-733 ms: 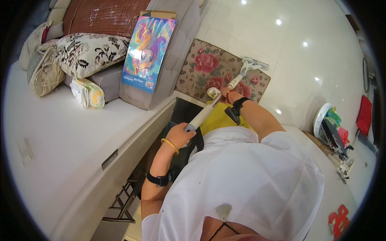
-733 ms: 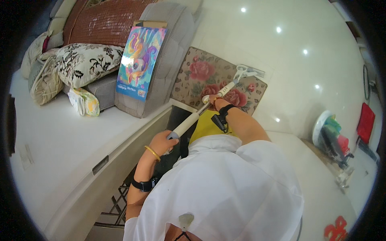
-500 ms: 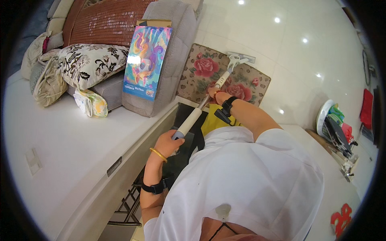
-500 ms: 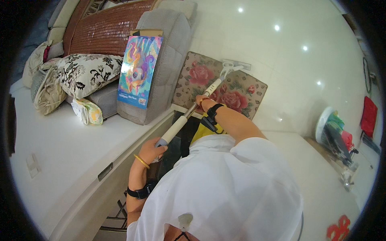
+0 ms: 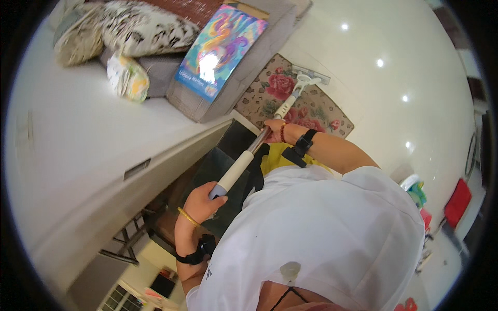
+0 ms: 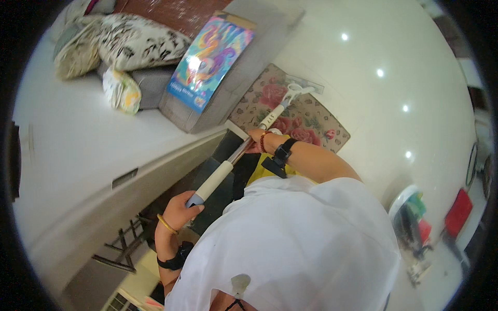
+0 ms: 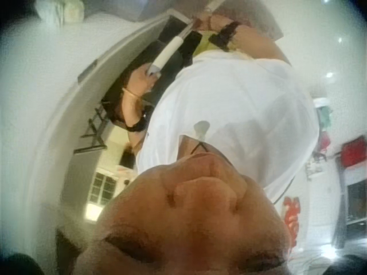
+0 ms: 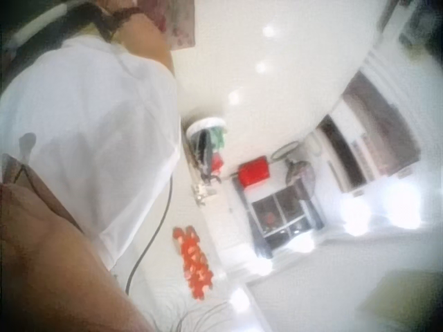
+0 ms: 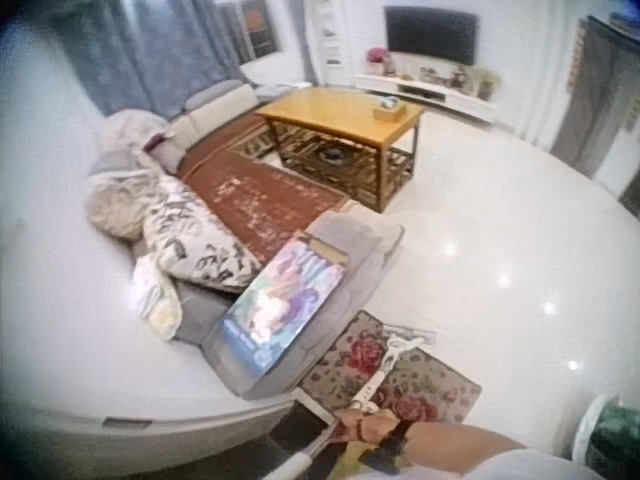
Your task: The person uses a corded vacuum cleaner to clean the floor in a living room and then a bathroom. They move the vacuum back and forth across the tiled floor, navigating around furniture and rugs.
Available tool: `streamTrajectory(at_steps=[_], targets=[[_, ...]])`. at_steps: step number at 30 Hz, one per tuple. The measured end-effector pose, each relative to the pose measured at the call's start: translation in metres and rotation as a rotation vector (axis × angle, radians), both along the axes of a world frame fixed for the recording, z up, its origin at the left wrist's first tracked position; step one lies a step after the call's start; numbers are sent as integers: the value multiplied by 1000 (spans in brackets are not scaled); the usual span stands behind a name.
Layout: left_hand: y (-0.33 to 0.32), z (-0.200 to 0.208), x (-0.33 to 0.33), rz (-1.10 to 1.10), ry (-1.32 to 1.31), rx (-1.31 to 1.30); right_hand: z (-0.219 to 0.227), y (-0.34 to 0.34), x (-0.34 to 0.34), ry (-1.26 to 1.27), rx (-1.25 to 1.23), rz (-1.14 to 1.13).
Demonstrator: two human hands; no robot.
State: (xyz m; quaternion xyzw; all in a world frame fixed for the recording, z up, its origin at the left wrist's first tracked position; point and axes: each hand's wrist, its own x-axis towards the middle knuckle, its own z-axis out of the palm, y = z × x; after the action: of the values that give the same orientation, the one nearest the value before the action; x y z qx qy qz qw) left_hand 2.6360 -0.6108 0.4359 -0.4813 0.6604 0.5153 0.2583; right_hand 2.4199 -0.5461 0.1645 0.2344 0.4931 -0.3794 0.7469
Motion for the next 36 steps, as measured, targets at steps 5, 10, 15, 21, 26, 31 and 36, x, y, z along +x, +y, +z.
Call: streamTrajectory(at_steps=[5,10,15,21,26,31,36], targets=[[29,-10,60,31,73,-8,-26,21,46,-80,89,98],[49,-41,172,41,102,-153,-51,17,126,-154,135,332],[100,-31,283,379,91,-282,-31,13,235,-59,107,788],[176,23,384,702,17,-717,-1,24,406,-111,176,1055],[209,53,435,981,-28,-853,3,16,543,-292,114,1292],[217,62,492,1020,110,-1016,18,9,674,-394,69,1300],[174,47,576,1063,434,-1241,31,-23,814,-563,-16,1527]])
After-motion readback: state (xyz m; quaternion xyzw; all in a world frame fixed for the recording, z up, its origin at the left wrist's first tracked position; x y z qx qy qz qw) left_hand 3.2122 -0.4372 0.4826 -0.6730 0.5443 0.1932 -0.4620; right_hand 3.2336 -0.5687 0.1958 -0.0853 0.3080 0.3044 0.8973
